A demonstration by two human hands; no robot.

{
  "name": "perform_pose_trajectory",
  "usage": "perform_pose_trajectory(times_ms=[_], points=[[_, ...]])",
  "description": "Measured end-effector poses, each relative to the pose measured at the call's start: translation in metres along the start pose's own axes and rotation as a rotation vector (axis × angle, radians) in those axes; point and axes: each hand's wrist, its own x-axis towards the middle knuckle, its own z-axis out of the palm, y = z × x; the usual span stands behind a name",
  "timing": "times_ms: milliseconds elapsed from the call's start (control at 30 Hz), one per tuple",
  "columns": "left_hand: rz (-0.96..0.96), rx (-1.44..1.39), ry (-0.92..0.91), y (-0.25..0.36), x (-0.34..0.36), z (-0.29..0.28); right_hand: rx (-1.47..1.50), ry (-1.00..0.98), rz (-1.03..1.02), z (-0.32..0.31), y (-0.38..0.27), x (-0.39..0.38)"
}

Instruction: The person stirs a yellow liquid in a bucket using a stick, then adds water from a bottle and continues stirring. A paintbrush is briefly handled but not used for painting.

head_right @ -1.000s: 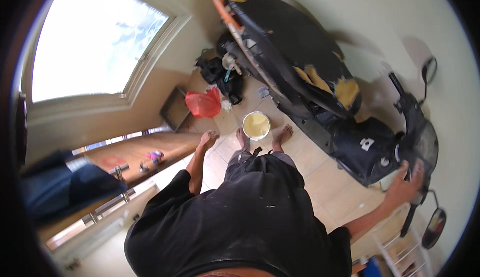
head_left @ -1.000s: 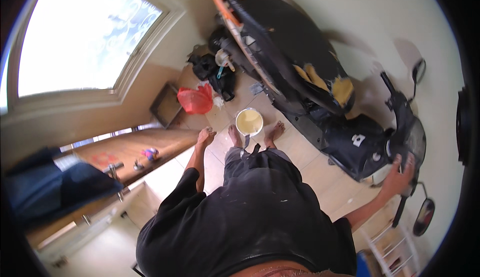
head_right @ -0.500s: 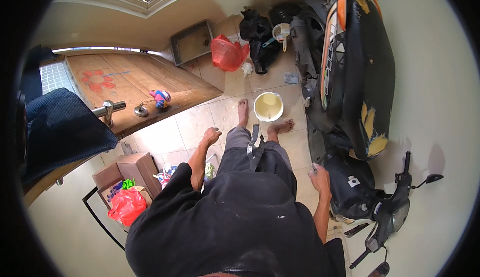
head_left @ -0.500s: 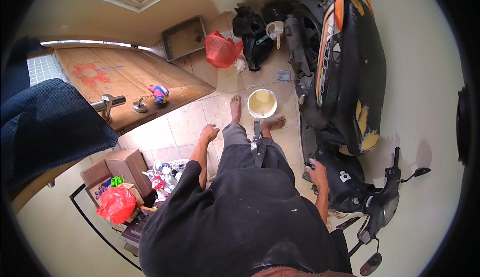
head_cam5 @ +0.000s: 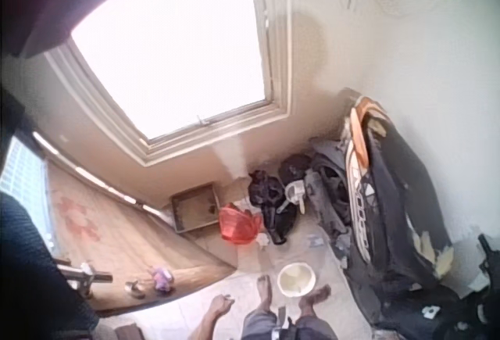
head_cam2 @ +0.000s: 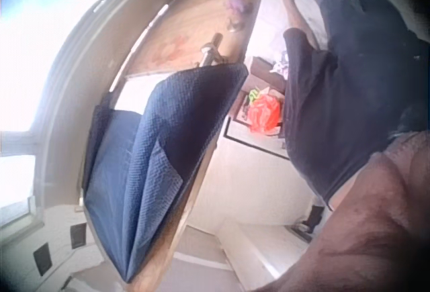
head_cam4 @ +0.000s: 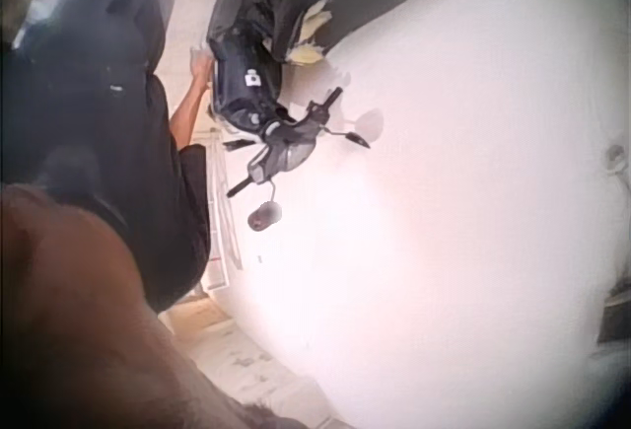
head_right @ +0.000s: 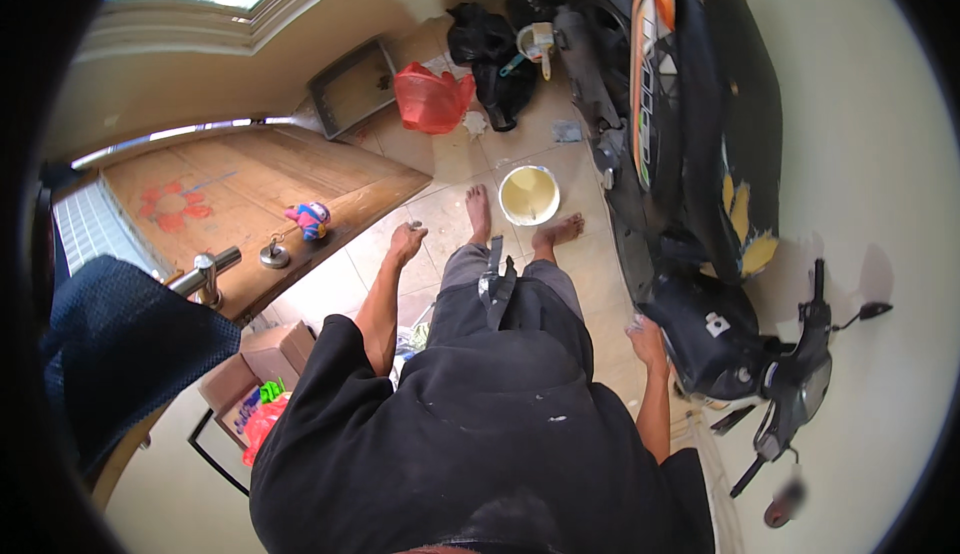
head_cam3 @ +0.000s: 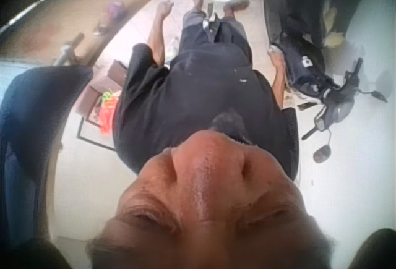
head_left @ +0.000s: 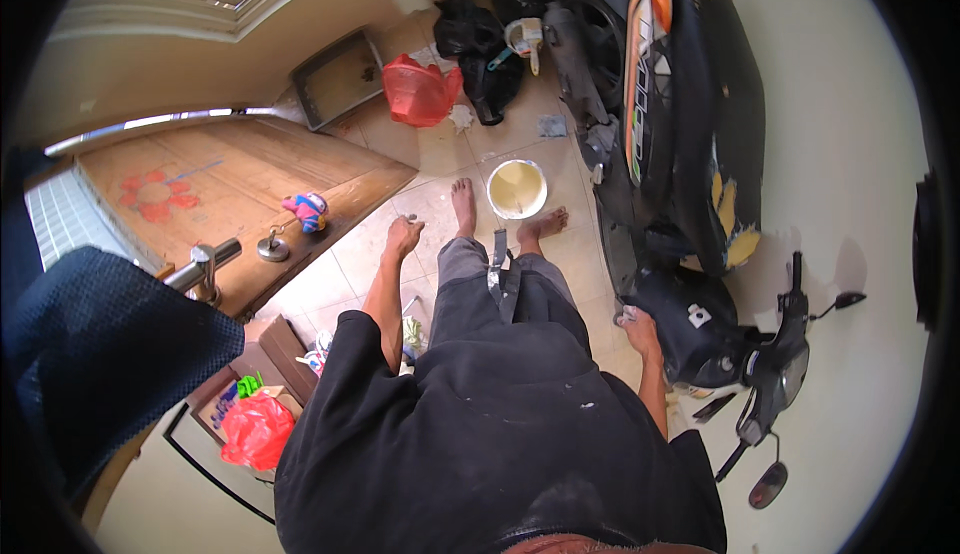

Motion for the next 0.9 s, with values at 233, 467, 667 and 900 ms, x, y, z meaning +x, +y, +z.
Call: perform_pose_trajectory(times_ms=[233, 467, 667, 900], points=[[0.078, 0.040, -0.046, 0.064, 0.017, -0.007, 0.125, -0.011, -0.015, 0.037, 0.019, 0.003], [0.132, 0.064, -0.191, 0.060, 0.049, 0.015, 0.277, 0.027, 0.115, 0.075, 0.040, -0.017], [0.615, 0.522, -0.299, 0.099, 0.091, 0.041, 0.737, 0.325, 0.291, 0.176, 0.067, -0.080], [0.548, 0.194, -0.445, 0.109, 0.197, 0.053, 0.718, 0.054, 0.530, 0.370, -0.007, -0.191]])
